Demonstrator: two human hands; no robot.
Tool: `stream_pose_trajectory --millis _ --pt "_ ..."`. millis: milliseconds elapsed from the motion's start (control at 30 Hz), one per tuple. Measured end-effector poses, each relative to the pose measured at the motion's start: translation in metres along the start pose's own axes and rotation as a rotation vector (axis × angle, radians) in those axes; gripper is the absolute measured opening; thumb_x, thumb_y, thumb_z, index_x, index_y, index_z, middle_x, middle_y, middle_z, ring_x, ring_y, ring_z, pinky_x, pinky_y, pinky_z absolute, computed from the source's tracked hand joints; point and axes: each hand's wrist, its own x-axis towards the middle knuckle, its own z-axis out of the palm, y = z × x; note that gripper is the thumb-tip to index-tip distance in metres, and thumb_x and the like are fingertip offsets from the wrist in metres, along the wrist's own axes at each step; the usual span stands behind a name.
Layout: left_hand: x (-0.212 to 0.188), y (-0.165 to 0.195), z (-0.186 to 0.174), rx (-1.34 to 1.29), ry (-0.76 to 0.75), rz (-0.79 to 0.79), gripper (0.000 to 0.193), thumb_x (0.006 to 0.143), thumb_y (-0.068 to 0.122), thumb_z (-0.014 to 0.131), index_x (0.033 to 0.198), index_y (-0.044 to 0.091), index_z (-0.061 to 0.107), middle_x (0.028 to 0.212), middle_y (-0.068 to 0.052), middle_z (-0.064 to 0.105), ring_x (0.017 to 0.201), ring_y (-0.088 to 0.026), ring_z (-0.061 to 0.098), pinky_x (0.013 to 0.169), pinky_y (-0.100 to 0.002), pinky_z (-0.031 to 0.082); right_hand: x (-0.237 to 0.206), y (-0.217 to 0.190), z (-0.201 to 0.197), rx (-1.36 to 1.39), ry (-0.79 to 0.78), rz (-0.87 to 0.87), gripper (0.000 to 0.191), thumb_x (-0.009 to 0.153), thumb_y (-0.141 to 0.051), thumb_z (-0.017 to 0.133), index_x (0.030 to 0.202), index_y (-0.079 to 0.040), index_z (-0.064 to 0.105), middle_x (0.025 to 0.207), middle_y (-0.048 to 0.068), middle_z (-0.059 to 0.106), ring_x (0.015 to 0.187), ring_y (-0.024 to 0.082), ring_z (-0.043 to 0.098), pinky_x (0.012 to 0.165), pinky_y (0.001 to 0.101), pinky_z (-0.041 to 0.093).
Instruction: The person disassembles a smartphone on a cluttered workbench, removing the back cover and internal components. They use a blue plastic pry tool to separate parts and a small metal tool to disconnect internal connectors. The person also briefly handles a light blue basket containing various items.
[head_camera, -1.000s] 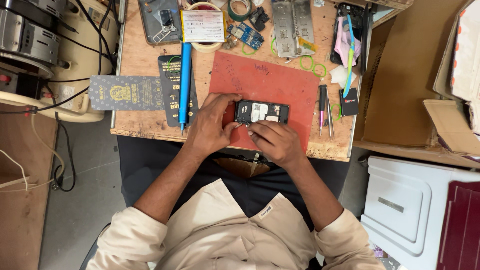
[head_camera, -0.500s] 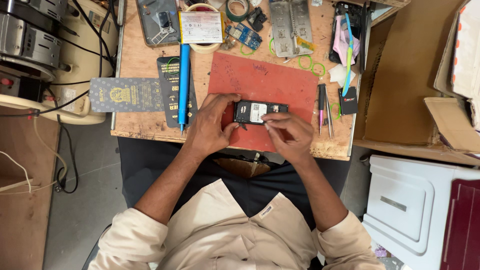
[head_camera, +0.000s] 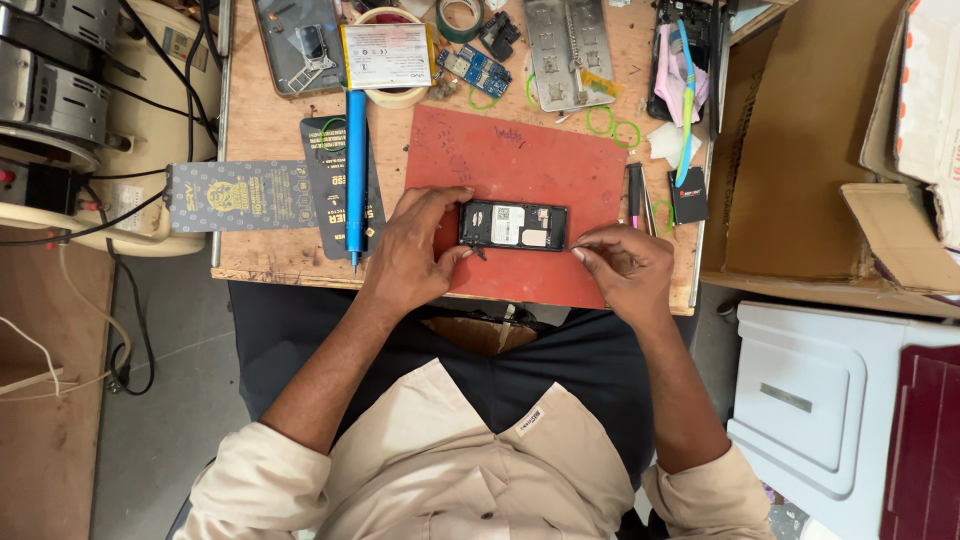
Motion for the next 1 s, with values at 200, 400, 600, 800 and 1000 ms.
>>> stream_pose_trajectory --millis 200,400,600,800,1000 --pt "0.0 0.0 0.002 0.007 -0.002 -0.001 0.067 0.07 0.002 0.086 0.131 0.006 0.059 0.127 -0.011 0.066 0.117 -0.032 0.062 0.099 -0.041 0.052 0.001 0.005 0.002 -0.002 -0.026 -0.037 0.014 0.087 0.015 0.075 0.098 0.006 0.072 0.099 0.013 0.074 0.092 0.015 0.074 0.081 0.0267 0.062" --pt "0.0 0.001 0.001 -0.01 0.002 -0.001 0.066 0.071 0.003 0.086 0.132 0.007 0.059 0.129 -0.01 0.066 0.119 -0.031 0.062 0.101 -0.04 0.053 0.007 -0.003 0.001 -0.055 -0.055 -0.025 0.013 0.087 0.014 0.075 0.096 0.005 0.073 0.098 0.013 0.075 0.091 0.016 0.075 0.081 0.0275 0.062" --pt "0.0 0.0 0.001 0.009 -0.001 0.017 0.066 0.071 0.003 0.086 0.131 0.007 0.059 0.13 -0.01 0.066 0.121 -0.032 0.06 0.103 -0.041 0.051 0.007 -0.002 0.003 -0.02 -0.059 -0.017 0.014 0.086 0.015 0.075 0.096 0.006 0.072 0.098 0.014 0.074 0.092 0.017 0.074 0.083 0.0285 0.062" --pt "0.0 -0.002 0.001 0.02 0.002 0.032 0.066 0.07 0.003 0.086 0.13 0.007 0.06 0.13 -0.009 0.067 0.122 -0.032 0.06 0.103 -0.041 0.051 0.012 -0.01 0.001 -0.057 -0.094 -0.039 0.013 0.084 0.015 0.075 0.092 0.004 0.071 0.096 0.013 0.075 0.09 0.017 0.074 0.082 0.0285 0.061" --pt "-0.001 -0.003 0.003 0.017 0.006 0.022 0.064 0.07 0.003 0.086 0.129 0.007 0.061 0.129 -0.007 0.068 0.122 -0.031 0.061 0.103 -0.04 0.051 0.004 -0.032 0.0 -0.537 -0.14 -0.274 0.011 0.082 0.005 0.081 0.085 -0.003 0.073 0.091 0.008 0.077 0.081 0.02 0.075 0.067 0.0271 0.056"
